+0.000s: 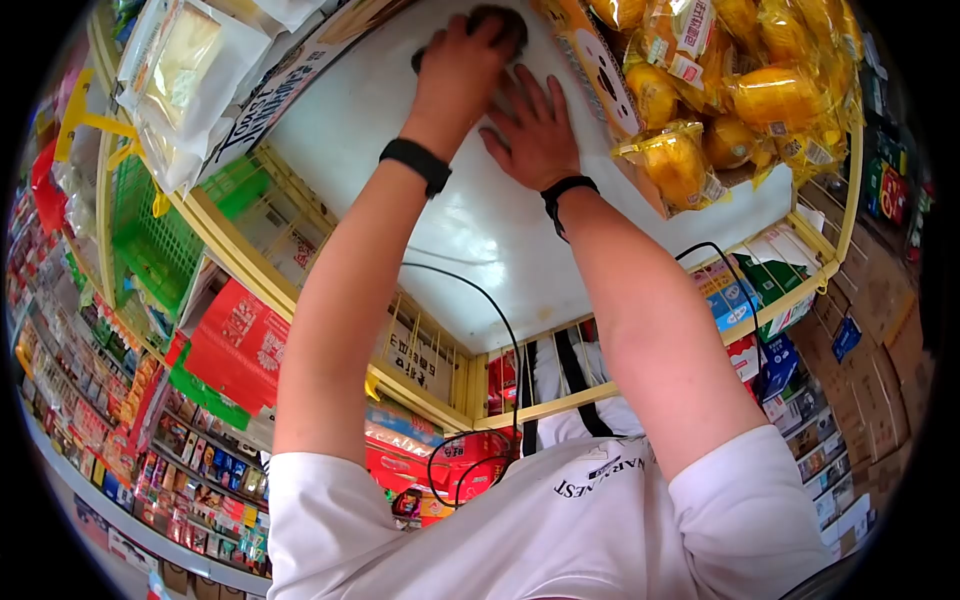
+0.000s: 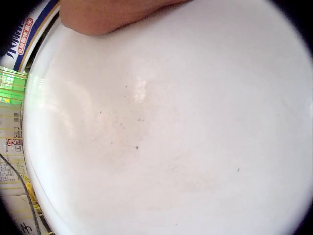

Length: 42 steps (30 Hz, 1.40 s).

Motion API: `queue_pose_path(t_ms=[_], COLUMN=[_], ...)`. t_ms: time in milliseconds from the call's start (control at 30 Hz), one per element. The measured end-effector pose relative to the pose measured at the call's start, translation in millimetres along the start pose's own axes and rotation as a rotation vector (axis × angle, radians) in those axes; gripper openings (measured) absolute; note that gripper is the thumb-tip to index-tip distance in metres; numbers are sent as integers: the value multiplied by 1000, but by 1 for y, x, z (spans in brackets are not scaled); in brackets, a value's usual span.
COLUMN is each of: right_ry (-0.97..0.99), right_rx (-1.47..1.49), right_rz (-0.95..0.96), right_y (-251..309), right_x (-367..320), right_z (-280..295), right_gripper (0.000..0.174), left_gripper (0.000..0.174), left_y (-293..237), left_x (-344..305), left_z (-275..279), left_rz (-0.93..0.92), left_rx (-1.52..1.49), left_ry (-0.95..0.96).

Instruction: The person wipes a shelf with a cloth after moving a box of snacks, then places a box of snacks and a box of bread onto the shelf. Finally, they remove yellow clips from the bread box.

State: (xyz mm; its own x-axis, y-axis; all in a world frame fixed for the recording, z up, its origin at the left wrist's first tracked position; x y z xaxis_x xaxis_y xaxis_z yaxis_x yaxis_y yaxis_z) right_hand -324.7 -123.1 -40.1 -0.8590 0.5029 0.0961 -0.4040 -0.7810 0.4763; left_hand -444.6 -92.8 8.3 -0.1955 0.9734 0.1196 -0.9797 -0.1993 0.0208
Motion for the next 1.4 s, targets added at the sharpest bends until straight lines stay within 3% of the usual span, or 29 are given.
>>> queue_pose_path(t_ms=[67,133,200,367,500,600,667,700,767,900,967,1100,1200,1267,1400], right_ry=[54,110,-8,15,141,39,23,15,36,82,102,103,151,103,99], right_rx=[-8,-23,4,10,-92,-24,-7,15,18,-13,-22,-52,-11,14,24], right_rz=[-15,-35,8,-6,-34,-11,-7,-5,-13,-17,-20,-38,-41,-33,-38], right_y=[-1,-2,1,-3,-4,0,0,0,1,-3,-4,-5,-4,-2,-2], right_x=[0,1,3,-4,-2,3,4,3,1,-1,-3,0,0,2,1], right_z=[-6,-9,1,-3,-12,0,1,2,0,-5,-9,-8,-8,-4,-4], right_gripper=[48,48,45,46,51,51,52,52,52,49,48,46,49,49,50], left_gripper=[45,45,45,46,48,46,50,50,45,43,44,47,49,51,53], left_y=[-15,-14,-14,-19,-23,-10,10,7,4,-8,-28,-23,-3,21,20], left_x=[-18,-6,8,9,-4,19,35,37,44,30,11,12,20,25,31], left_z=[2,1,3,-7,0,-1,-9,-18,-18,-16,-12,-4,2,5,-1], left_rz=[-178,-210,-248,-57,-154,-118,173,172,181,131,9,15,135,332,327], left_rx=[-5,64,128,113,46,50,-128,-137,47,141,-19,-5,-89,-113,-157], left_ry=[1,-33,-68,1,-100,-39,198,200,4,-19,-27,42,79,6,-102])
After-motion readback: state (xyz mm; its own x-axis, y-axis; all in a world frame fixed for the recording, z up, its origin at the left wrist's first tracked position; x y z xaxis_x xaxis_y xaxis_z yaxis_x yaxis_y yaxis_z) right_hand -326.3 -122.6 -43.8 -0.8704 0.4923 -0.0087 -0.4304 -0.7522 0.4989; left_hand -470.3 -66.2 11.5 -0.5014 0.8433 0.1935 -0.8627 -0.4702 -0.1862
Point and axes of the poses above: each hand's wrist, its own x-axis towards the middle knuckle, its own z-axis out of the back of the hand, y = z × x, the point moved 8 cm from there along x, towards the middle knuckle, and after that the axes turned 9 degrees about x, right-handed, at the moved point
